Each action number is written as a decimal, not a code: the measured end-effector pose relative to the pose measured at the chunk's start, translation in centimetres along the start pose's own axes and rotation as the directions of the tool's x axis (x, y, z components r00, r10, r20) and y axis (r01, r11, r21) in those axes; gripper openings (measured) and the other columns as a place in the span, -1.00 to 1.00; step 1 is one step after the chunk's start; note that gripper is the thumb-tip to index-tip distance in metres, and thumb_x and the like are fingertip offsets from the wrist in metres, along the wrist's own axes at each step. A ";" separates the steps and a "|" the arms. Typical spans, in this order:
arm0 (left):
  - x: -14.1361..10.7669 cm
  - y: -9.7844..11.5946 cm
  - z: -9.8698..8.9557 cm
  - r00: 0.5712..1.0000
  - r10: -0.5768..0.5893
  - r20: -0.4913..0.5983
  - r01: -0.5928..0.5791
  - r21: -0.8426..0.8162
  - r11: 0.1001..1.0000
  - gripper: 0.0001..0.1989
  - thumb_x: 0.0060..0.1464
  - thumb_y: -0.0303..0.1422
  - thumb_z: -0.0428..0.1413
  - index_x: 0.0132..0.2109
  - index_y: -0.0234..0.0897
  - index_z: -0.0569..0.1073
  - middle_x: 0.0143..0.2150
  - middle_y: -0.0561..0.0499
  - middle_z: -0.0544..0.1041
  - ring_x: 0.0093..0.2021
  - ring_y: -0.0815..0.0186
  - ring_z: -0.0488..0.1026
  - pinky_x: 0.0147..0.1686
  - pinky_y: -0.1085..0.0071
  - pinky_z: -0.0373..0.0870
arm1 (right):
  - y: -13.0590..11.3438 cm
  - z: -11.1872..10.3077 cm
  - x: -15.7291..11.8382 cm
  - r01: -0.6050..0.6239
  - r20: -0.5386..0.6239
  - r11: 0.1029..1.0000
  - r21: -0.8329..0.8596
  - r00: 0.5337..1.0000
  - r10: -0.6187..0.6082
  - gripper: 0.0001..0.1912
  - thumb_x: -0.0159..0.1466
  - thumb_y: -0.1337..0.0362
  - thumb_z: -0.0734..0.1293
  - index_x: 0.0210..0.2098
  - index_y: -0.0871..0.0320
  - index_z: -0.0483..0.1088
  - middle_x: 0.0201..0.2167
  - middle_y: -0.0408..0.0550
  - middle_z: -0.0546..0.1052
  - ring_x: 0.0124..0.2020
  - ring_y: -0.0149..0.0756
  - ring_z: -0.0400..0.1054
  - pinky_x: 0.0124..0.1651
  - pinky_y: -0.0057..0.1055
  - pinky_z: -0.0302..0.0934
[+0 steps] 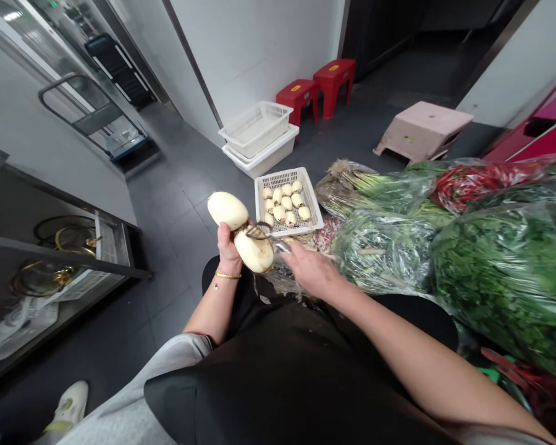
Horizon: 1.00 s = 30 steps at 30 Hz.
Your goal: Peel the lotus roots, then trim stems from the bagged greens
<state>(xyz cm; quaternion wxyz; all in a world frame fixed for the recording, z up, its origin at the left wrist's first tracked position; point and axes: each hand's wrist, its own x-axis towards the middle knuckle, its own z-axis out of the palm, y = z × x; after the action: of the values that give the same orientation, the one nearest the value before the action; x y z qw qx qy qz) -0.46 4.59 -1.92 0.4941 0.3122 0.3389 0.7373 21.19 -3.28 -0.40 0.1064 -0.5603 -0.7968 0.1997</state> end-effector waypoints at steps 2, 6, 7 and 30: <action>-0.3 0.1 0.4 0.999 0.030 0.040 -0.031 0.008 1.000 -0.41 -0.17 0.13 0.25 -0.18 -0.29 0.51 -0.37 -0.07 0.57 -0.27 0.17 0.55 -0.17 0.28 0.45 | -0.9 1.0 0.0 0.002 0.007 0.999 -0.034 1.000 -0.001 -0.71 0.42 0.16 0.02 -0.10 0.16 0.27 -0.47 -0.01 0.52 -0.48 -0.19 0.43 -0.44 -0.40 0.05; 0.3 0.7 0.1 1.000 -0.011 0.025 0.011 -0.020 1.000 -0.40 -0.12 0.16 0.20 -0.22 -0.32 0.52 -0.40 -0.09 0.56 -0.31 0.20 0.55 -0.20 0.29 0.46 | 3.4 4.5 -5.1 -0.070 0.190 0.992 -0.105 0.978 0.089 -0.77 0.39 0.16 0.07 -0.26 0.12 0.26 -0.55 -0.04 0.49 -0.47 -0.14 0.45 -0.46 -0.40 0.03; 0.5 0.7 0.0 1.000 -0.012 0.018 0.012 -0.031 0.999 -0.40 -0.11 0.17 0.18 -0.22 -0.32 0.52 -0.39 -0.09 0.56 -0.32 0.21 0.55 -0.21 0.30 0.46 | 4.3 4.5 -5.7 -0.095 0.184 0.990 -0.103 0.976 0.113 -0.76 0.40 0.16 0.06 -0.28 0.11 0.25 -0.56 -0.05 0.49 -0.47 -0.13 0.45 -0.46 -0.40 0.03; 1.0 0.8 0.7 1.000 0.020 -0.018 -0.021 -0.055 0.998 -0.44 0.01 0.14 0.12 -0.18 -0.31 0.52 -0.40 -0.05 0.56 -0.39 0.29 0.52 -0.26 0.35 0.47 | 0.6 3.2 -2.9 -0.004 0.091 0.997 -0.080 0.996 0.011 -0.72 0.41 0.13 0.04 -0.18 0.12 0.29 -0.50 -0.03 0.52 -0.47 -0.19 0.44 -0.45 -0.39 0.05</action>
<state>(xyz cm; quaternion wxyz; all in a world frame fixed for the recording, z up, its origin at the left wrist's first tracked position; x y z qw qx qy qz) -0.65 5.39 -0.75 0.4921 0.2957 0.3196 0.7539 21.46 -6.49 -3.35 0.0464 -0.5575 -0.8060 0.1935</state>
